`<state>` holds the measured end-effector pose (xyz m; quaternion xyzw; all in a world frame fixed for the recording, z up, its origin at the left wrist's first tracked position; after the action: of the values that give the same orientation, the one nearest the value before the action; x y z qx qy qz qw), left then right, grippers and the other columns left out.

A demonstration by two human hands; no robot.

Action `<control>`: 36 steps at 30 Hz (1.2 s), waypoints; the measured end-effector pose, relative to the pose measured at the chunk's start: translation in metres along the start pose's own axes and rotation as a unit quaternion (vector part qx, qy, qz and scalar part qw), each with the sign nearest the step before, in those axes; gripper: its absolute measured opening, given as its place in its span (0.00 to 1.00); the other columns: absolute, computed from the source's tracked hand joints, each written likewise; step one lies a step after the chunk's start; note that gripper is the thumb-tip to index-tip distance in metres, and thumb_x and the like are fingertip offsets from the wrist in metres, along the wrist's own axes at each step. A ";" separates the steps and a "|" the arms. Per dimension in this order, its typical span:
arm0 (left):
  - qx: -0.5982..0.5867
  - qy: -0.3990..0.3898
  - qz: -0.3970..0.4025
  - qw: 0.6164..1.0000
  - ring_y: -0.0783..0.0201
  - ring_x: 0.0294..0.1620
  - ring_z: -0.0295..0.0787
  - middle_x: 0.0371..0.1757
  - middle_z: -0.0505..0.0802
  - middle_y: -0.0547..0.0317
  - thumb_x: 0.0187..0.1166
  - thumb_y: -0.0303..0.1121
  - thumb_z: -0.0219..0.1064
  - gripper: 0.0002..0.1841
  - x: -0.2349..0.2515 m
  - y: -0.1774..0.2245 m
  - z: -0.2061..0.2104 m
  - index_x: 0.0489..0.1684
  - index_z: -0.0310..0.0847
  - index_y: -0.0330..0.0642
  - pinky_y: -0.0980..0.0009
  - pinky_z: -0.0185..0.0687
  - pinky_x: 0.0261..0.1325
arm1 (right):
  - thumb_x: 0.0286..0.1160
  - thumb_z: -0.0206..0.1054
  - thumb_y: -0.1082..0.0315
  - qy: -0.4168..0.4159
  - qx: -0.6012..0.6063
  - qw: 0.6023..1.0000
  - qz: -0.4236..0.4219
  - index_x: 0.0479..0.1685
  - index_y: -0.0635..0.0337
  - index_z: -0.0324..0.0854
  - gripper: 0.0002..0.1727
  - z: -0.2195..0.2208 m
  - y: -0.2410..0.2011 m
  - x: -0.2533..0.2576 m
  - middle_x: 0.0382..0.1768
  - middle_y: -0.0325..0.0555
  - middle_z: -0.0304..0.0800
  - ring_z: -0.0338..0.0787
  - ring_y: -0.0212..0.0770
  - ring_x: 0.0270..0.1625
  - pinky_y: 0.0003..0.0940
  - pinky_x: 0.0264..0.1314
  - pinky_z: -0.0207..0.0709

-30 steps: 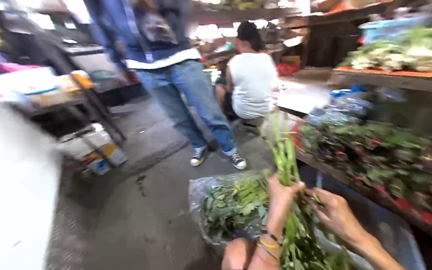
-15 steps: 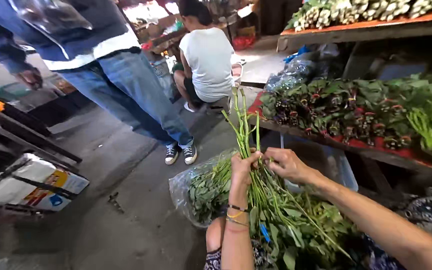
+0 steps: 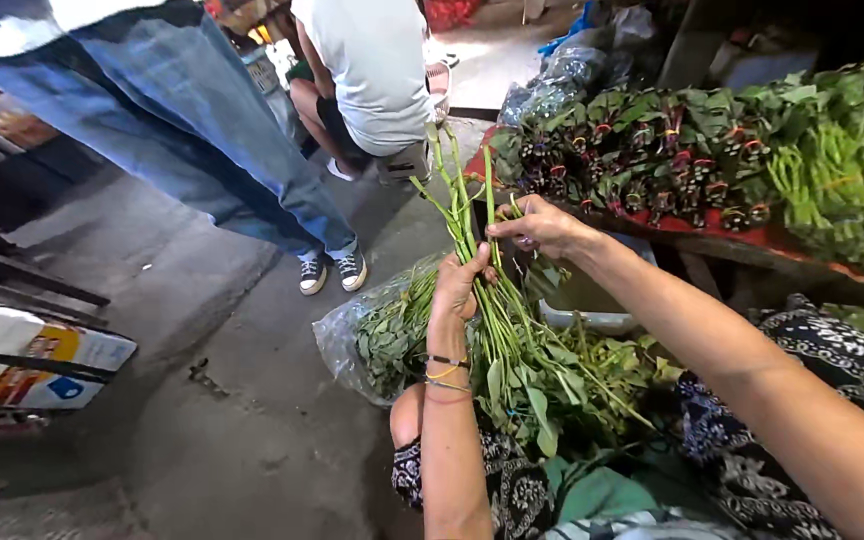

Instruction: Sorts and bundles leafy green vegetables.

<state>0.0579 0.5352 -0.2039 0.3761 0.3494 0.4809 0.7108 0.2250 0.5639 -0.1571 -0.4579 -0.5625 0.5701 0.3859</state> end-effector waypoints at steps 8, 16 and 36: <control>0.035 0.011 -0.028 0.999 0.69 0.22 0.85 0.34 0.92 0.53 0.84 0.21 0.62 0.06 0.003 -0.002 -0.001 0.53 0.77 0.35 0.75 0.84 0.28 | 0.80 0.67 0.74 -0.004 0.002 0.999 -0.051 0.38 0.59 0.82 0.03 0.005 0.007 0.004 0.19 0.31 0.77 0.60 0.20 0.11 0.16 0.13 0.55; 0.108 0.021 -0.012 0.994 0.70 0.26 0.89 0.33 0.93 0.56 0.83 0.22 0.65 0.06 -0.008 0.008 -0.008 0.52 0.81 0.35 0.77 0.85 0.27 | 0.71 0.74 0.73 -0.021 -0.326 0.912 -0.248 0.36 0.67 0.91 0.05 -0.009 -0.010 0.002 0.32 0.47 0.92 0.88 0.35 0.36 0.39 0.48 0.81; 0.019 0.221 0.062 0.973 0.60 0.27 0.93 0.26 0.90 0.51 0.85 0.16 0.54 0.04 -0.025 0.045 -0.050 0.46 0.73 0.30 0.68 0.93 0.39 | 0.76 0.75 0.65 -0.378 -0.338 0.849 0.147 0.67 0.73 0.83 0.25 0.021 0.198 0.084 0.58 0.71 0.89 0.87 0.65 0.63 0.64 0.74 0.71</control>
<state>-0.0111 0.5324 -0.1852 0.2947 0.4828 0.5882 0.5779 0.1963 0.6248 -0.3626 -0.3865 -0.7489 0.5240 -0.1234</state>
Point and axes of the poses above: each hand's wrist, its own x-axis towards the middle knuckle, its own z-axis out of the palm, y = z × x, the point moved 2 cm from there along x, towards the middle knuckle
